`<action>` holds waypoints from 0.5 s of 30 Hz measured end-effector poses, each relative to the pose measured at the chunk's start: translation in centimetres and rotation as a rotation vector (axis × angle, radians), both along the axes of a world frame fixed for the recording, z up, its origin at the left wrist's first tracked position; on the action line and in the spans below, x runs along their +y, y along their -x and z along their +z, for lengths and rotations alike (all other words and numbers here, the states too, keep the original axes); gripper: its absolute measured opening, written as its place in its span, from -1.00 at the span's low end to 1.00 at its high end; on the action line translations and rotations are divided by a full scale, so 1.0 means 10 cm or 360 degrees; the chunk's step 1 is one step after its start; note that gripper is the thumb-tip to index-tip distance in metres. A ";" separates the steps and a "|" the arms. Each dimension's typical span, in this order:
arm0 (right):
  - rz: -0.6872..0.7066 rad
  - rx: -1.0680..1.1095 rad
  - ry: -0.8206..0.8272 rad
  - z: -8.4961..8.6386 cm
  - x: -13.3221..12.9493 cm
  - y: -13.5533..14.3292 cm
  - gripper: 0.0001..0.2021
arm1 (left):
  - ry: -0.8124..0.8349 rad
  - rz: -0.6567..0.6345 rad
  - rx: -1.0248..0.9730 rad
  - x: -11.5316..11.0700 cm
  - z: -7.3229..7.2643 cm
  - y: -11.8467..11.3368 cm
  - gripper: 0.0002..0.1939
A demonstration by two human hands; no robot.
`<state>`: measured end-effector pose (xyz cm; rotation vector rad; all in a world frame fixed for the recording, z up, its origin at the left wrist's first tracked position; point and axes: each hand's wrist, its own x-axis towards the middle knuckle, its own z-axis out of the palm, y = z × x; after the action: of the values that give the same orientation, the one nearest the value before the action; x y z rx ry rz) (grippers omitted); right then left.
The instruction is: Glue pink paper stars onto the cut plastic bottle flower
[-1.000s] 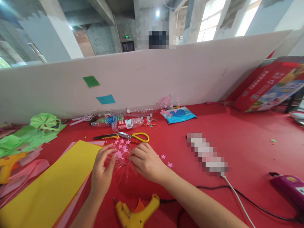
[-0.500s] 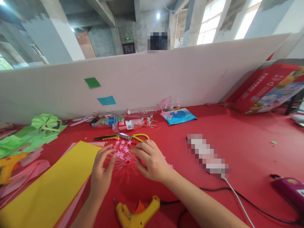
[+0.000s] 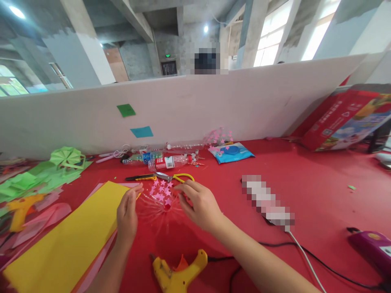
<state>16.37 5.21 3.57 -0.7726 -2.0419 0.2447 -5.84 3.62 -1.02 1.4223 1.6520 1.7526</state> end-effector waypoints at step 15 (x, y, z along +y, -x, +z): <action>-0.0301 0.0106 0.1026 0.00 0.10 -0.16 -0.81 | 0.0399 0.0128 -0.0157 0.20 -0.08 0.30 -0.81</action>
<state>17.95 6.17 3.55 -1.3183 -1.8139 0.8313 -8.80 5.59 -1.84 1.1541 1.8234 1.5635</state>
